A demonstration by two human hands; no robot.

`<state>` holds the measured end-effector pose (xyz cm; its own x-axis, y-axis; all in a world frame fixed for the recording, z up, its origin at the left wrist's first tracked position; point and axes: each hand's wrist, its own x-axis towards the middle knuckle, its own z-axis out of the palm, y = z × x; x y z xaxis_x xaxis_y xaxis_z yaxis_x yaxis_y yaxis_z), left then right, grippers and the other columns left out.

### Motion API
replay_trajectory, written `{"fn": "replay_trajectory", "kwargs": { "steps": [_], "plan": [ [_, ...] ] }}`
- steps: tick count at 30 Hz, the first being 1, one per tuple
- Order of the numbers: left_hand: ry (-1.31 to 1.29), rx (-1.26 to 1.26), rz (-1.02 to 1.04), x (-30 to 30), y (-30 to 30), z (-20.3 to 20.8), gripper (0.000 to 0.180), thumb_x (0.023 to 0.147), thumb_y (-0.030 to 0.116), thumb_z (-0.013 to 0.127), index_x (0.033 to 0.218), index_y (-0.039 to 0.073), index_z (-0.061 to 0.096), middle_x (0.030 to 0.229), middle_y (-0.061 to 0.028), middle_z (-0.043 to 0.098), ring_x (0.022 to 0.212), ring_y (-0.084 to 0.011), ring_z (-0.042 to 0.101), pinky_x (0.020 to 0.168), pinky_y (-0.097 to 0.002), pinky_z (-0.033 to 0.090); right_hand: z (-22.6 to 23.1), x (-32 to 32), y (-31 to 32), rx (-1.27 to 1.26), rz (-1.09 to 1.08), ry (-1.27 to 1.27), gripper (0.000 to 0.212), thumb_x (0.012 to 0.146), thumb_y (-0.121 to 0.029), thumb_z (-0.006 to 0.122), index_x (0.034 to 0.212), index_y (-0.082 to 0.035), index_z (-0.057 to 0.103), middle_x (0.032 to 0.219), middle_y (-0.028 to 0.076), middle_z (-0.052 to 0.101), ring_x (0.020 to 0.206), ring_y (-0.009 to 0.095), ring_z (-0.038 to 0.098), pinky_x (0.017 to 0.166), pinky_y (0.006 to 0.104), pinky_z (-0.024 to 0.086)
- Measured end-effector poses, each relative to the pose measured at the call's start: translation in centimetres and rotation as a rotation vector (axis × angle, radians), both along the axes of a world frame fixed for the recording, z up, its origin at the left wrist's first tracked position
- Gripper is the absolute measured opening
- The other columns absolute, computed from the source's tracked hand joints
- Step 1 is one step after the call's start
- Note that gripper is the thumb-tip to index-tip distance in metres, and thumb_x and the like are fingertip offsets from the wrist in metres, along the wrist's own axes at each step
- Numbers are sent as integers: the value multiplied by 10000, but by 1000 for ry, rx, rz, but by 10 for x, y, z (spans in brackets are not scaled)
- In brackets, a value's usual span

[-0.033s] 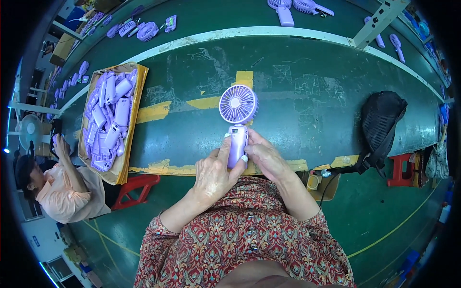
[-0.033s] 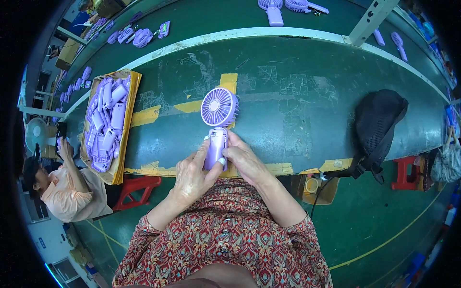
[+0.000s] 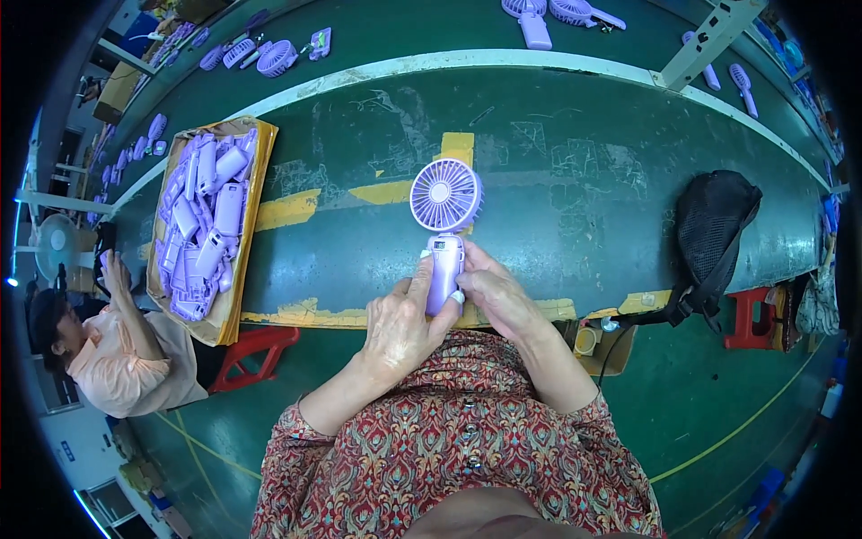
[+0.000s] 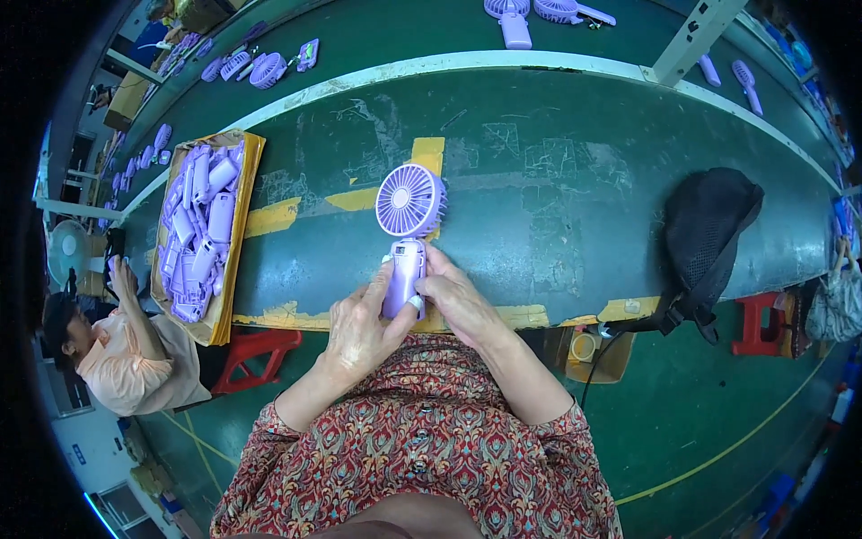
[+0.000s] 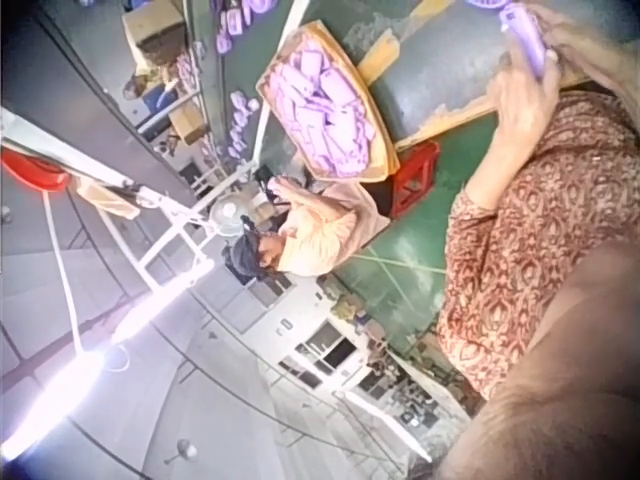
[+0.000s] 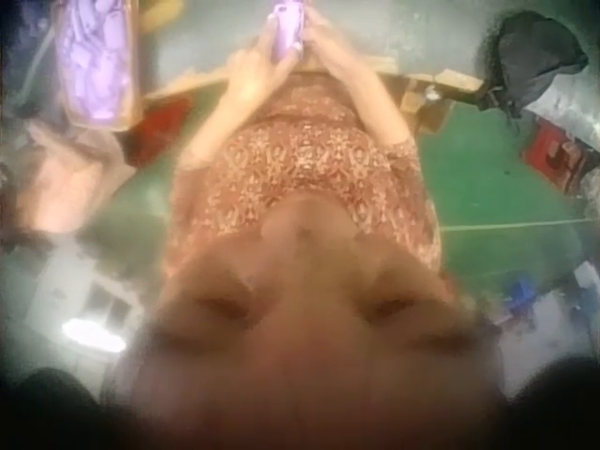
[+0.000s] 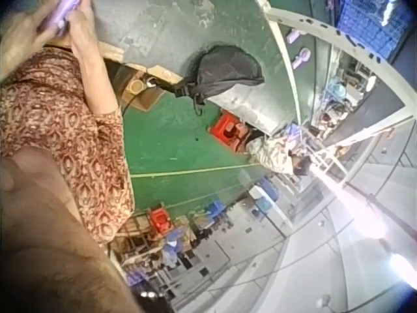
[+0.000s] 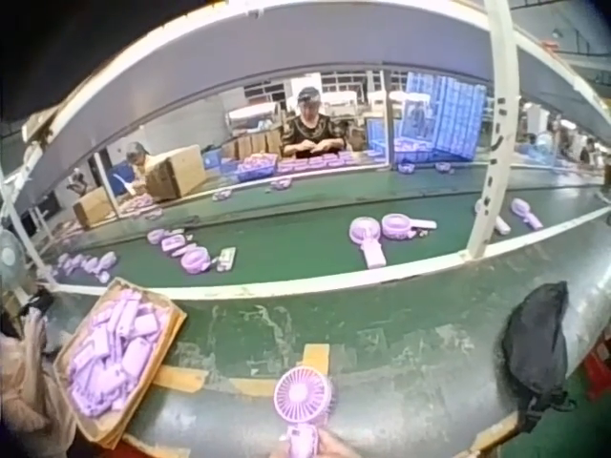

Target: The person assembles portable electric fans by positioning internal wires and batteries into the plastic handle housings, snapping cover pieces onto the handles by hand, and placing the assembled fans onto the conveyor belt.

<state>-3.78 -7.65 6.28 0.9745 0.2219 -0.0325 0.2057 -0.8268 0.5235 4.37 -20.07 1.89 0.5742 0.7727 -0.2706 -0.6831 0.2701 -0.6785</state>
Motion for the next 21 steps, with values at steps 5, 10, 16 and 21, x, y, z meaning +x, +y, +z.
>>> {"fn": "replay_trajectory", "kwargs": {
  "steps": [5, 10, 16, 21],
  "plan": [
    [-6, 17, -42, -2, 0, -2, 574, 729, 229, 662, 1156, -120, 502, 755, -268, 620, 601, -371, 632, 532, -421, 515, 3, -3, 2, -57, 6, -31, 556, 812, -28, 416, 1354, -15, 295, 1199, 76, 448, 1079, 141, 445, 945, 285, 364],
    [-5, 46, -87, -3, 1, -7, 604, 721, 239, 687, 1163, -123, 489, 723, -250, 616, 571, -364, 624, 501, -416, 505, 1, -10, 9, -164, -55, -165, 459, 918, -160, 458, 1334, -16, 328, 1170, 83, 475, 1049, 140, 464, 911, 285, 390],
    [45, 125, -135, -6, -5, -4, 635, 757, 286, 668, 1179, -129, 439, 752, -252, 610, 583, -367, 624, 497, -428, 505, -10, -16, 15, -221, -188, -206, 317, 927, -164, 512, 1197, -4, 465, 1014, 56, 574, 909, 107, 545, 796, 256, 467],
    [47, -452, -3, -8, 13, -32, 457, 809, 265, 644, 1078, -69, 487, 820, -209, 637, 688, -305, 650, 608, -379, 522, -10, -10, 8, 13, -235, -25, 362, 920, -142, 507, 1237, 16, 431, 1148, 123, 554, 1034, 178, 555, 909, 317, 456]
  ]
}}
